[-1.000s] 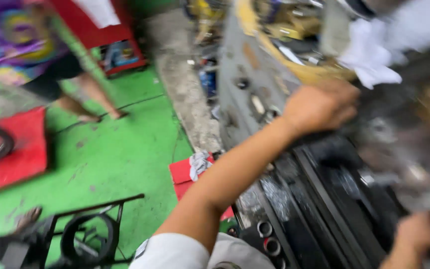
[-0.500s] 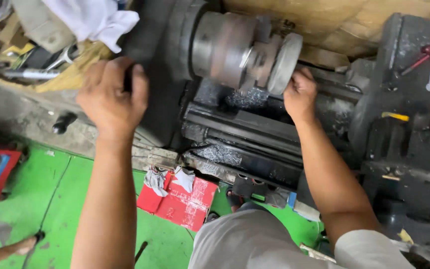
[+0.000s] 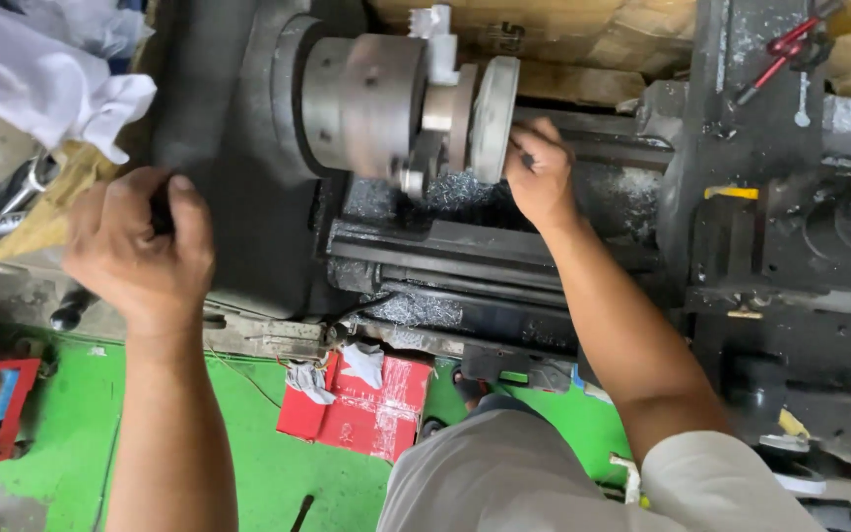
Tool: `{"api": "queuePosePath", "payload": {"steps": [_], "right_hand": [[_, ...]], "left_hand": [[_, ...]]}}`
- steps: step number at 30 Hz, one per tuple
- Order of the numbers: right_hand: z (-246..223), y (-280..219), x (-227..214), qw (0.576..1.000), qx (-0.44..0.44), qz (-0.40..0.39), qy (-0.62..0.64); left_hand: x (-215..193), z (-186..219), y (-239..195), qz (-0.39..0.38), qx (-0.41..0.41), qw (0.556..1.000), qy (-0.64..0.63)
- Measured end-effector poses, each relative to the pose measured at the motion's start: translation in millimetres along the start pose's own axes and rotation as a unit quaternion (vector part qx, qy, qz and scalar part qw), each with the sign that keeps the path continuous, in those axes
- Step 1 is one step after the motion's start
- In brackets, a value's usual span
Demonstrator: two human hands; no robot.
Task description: Machining a metal component on a lathe, measuring it for precision, and cleaning the equipment.
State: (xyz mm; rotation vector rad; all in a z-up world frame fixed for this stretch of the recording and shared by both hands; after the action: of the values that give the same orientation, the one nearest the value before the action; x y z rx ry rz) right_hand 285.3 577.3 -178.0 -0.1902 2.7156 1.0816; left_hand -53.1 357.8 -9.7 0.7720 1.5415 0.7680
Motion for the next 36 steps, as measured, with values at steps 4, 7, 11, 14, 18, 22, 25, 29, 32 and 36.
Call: {"api": "queuePosePath", "payload": {"steps": [4, 7, 11, 14, 18, 22, 25, 29, 32, 36], "right_hand": [[-11.2, 2.7, 1.5, 0.998, -0.062, 0.015, -0.003], [-6.3, 0.0, 1.3, 0.999, 0.044, 0.021, 0.018], [-2.2, -1.6, 5.0, 0.999, -0.036, 0.02, 0.004], [2.3, -2.7, 6.2, 1.0, -0.004, 0.023, 0.003], [12.3, -3.4, 10.7, 0.996, -0.054, 0.055, -0.046], [5.9, -6.5, 10.2, 0.994, -0.021, 0.084, -0.063], [10.8, -7.3, 12.9, 0.993, -0.052, 0.089, -0.054], [14.3, -9.6, 15.6, 0.994, -0.023, 0.101, -0.046], [17.4, -14.7, 18.5, 0.993, -0.027, 0.108, -0.048], [6.3, -16.5, 21.6, 0.992, 0.017, 0.125, -0.027]], "left_hand": [[2.0, -2.0, -3.2, -0.001, 0.012, 1.0, 0.01], [3.4, -2.3, -3.5, -0.003, 0.02, 1.0, 0.01], [1.9, 0.7, -2.5, -0.006, 0.015, 1.0, 0.014], [2.5, 0.5, -2.2, -0.007, 0.014, 1.0, 0.017], [3.2, -1.9, -5.7, -0.006, 0.029, 1.0, 0.005], [4.7, -6.1, -11.5, -0.013, 0.025, 0.999, 0.022], [2.4, -4.0, -9.6, -0.012, 0.035, 0.999, -0.003], [1.9, -4.8, -11.5, -0.03, 0.028, 0.999, -0.017], [3.3, -7.4, -16.2, -0.039, 0.016, 0.998, -0.041], [7.7, -14.8, -25.5, -0.039, -0.015, 0.999, -0.033]]}}
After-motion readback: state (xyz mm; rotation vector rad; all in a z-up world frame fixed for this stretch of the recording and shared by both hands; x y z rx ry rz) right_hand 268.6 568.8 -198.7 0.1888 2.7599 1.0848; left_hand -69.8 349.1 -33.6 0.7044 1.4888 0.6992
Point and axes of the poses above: each hand's wrist, its own y-axis towards the middle knuckle, its own x-axis out of the palm, z = x × y, the point moved 2 cm from there along y, towards the middle knuckle, and after that the axes turned 5 degrees about y, right-handed, at the moved point
